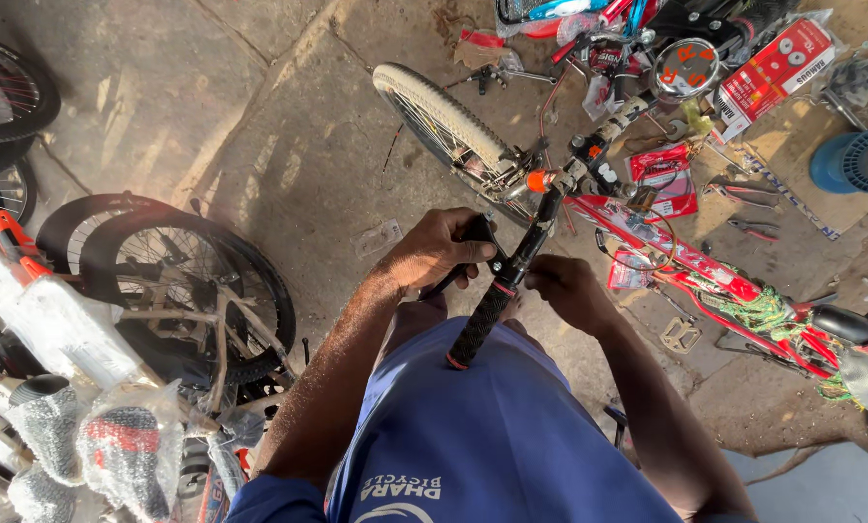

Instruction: The person installs and secures a brake lever and cable onto a bicycle handlebar using a wrench and by hand, then threads a wire through a cable housing.

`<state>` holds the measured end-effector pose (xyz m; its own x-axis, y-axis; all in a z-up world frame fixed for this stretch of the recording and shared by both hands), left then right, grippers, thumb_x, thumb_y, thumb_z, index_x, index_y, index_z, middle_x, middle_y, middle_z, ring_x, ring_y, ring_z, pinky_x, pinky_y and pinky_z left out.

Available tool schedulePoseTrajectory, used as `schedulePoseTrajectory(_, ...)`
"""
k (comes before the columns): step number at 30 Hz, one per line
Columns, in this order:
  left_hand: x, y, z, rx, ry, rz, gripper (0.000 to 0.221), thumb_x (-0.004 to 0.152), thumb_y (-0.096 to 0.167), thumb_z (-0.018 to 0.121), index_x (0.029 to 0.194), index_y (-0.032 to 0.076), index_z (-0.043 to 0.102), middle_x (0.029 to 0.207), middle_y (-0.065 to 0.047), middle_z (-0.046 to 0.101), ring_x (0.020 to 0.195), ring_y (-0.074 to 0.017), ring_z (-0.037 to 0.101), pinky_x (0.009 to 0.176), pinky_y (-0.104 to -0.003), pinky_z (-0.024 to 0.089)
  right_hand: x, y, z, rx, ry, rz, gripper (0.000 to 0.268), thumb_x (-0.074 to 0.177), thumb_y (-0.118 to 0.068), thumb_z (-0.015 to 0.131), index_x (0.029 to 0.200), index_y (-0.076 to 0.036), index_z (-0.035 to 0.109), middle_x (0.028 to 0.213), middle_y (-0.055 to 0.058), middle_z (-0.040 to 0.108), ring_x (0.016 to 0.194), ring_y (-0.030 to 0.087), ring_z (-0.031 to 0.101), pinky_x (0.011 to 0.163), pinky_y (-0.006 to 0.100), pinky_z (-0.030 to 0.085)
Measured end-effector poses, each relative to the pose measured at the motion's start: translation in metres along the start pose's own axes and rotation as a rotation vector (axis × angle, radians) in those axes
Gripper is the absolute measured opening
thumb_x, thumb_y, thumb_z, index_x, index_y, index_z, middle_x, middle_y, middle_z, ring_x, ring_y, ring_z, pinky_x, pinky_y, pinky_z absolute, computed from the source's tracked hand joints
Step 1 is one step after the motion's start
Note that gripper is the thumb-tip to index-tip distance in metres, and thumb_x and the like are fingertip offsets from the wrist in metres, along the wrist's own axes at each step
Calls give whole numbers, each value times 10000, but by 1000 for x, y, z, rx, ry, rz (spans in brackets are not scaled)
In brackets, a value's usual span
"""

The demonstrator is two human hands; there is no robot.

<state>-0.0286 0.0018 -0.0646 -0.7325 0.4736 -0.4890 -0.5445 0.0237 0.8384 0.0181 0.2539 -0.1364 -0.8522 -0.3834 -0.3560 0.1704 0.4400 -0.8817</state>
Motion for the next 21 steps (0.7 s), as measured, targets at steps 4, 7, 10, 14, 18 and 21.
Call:
schedulePoseTrajectory(4,6,-2,-4,64,21,36,522,816,336,831,1133,-43,664,910,-115,723,803,-168,736,631,-317,653,-5,-16,7,713,61,127,193,981,-70,654,1097,72,716,792,84,675,573,95,474,504,254,379)
schedulePoseTrajectory(7,8,-3,-1,8,-16,11,570,819,388,812,1183,-23,657,949,-104,726,883,-175,749,691,-319,664,-8,-25,22,901,68,5,170,993,-40,638,1093,86,692,824,86,685,576,73,470,503,235,368)
schedulePoseTrajectory(10,8,-4,-3,25,-23,-23,557,823,377,796,1174,-29,648,937,-130,734,857,-215,765,703,-342,682,-21,-26,37,795,215,-40,162,1037,-38,641,1109,95,696,740,81,603,579,86,485,512,245,378)
schedulePoseTrajectory(14,9,-6,-3,3,-23,4,518,847,347,795,1163,-39,654,944,-141,737,862,-213,770,709,-351,675,-26,-25,51,968,362,-78,163,1003,-6,617,1125,87,673,834,93,654,637,108,537,539,272,427)
schedulePoseTrajectory(18,9,-6,0,-49,-9,19,512,822,336,817,1152,-24,666,934,-140,731,847,-209,767,709,-333,680,-29,-27,56,968,446,-114,150,1012,-21,619,1110,78,672,797,100,650,629,132,572,550,289,474)
schedulePoseTrajectory(21,8,-8,-2,-46,-6,19,532,801,367,830,1121,-27,671,919,-125,739,826,-187,769,693,-321,678,-21,-25,50,1035,392,-78,112,1009,6,609,1087,69,656,787,80,629,597,117,536,519,266,425)
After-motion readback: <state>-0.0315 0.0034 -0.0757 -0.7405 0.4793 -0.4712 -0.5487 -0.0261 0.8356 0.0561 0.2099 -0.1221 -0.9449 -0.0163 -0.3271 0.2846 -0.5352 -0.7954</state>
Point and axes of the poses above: each hand's wrist, its own x-axis towards the middle knuckle, its own z-axis out of the palm, y = z × x, the point moved 3 cm from there along x, towards the middle knuckle
